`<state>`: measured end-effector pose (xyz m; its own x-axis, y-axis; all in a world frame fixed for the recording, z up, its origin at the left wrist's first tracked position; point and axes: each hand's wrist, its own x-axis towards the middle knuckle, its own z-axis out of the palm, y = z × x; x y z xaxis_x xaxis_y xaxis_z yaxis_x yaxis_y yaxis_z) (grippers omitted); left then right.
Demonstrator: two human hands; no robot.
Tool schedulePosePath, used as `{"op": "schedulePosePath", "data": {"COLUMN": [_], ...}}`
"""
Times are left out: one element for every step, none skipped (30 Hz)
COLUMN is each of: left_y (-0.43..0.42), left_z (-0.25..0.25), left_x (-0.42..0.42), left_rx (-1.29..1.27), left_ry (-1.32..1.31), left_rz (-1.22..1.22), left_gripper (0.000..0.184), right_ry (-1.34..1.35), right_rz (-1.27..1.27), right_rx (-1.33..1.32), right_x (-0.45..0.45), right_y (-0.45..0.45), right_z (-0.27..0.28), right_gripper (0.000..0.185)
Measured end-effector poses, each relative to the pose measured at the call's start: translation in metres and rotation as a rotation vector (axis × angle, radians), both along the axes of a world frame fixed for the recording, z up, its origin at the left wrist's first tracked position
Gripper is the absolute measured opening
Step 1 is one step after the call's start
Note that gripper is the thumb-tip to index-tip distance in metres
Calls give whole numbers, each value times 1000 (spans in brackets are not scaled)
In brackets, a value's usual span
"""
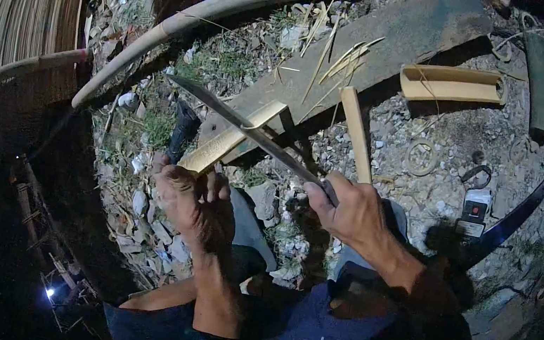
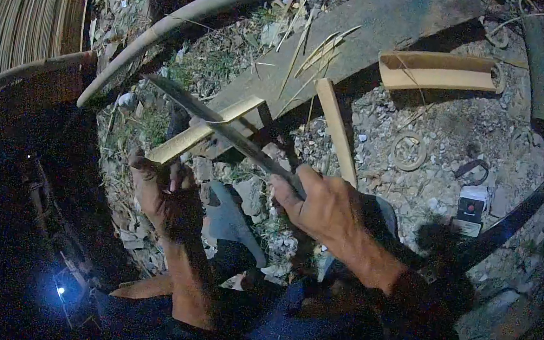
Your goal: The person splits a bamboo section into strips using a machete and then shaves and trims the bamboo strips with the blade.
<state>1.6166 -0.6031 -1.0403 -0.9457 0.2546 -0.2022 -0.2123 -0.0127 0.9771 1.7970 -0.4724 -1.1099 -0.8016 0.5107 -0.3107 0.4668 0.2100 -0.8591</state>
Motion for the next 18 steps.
{"op": "schedulePosePath", "data": {"left_y": [2,2,2,3,4,6,8,7,3,1,3,2,1,2,12,14,15,14], "left_z": [1,1,-1,-2,-1,3,7,6,3,3,2,1,0,0,5,6,6,7], "left_x": [0,-1,-2,0,1,-2,-5,-10,-15,-18,-16,-15,-13,-11,-5,-2,-2,-2], "left_rx": [-169,-173,-2,169,165,126,86,95,150,194,187,178,181,193,138,148,144,131], "left_ry": [61,63,27,-17,-29,-56,-77,-68,-54,-47,-31,-36,-44,-53,1,7,-18,-48], "left_rz": [40,40,32,25,21,45,70,69,31,-13,2,3,-6,-20,5,7,3,0], "left_gripper": [47,47,42,37,37,30,25,25,24,23,23,23,23,23,24,24,26,28], "right_ry": [92,93,187,272,244,242,104,-28,-22,-23,65,146,155,146,-15,-168,-154,-147], "right_rz": [-40,-42,-34,-28,-67,-71,-56,-41,-26,-31,-19,-1,-2,-3,-57,-109,-111,-107], "right_rx": [115,111,86,62,25,29,59,94,97,88,157,218,200,200,198,194,189,188], "right_x": [1,2,4,9,11,12,11,8,7,11,15,19,21,20,14,8,6,6], "right_y": [-5,-6,-5,-5,-9,-9,-9,-6,-5,-5,-1,-2,-2,0,6,11,14,15], "right_z": [-4,-3,0,1,-12,-24,-35,-41,-27,-16,-8,-5,-7,-18,-37,-43,-40,-31], "right_gripper": [36,36,37,37,38,38,41,44,42,42,42,43,43,43,43,43,43,43]}}
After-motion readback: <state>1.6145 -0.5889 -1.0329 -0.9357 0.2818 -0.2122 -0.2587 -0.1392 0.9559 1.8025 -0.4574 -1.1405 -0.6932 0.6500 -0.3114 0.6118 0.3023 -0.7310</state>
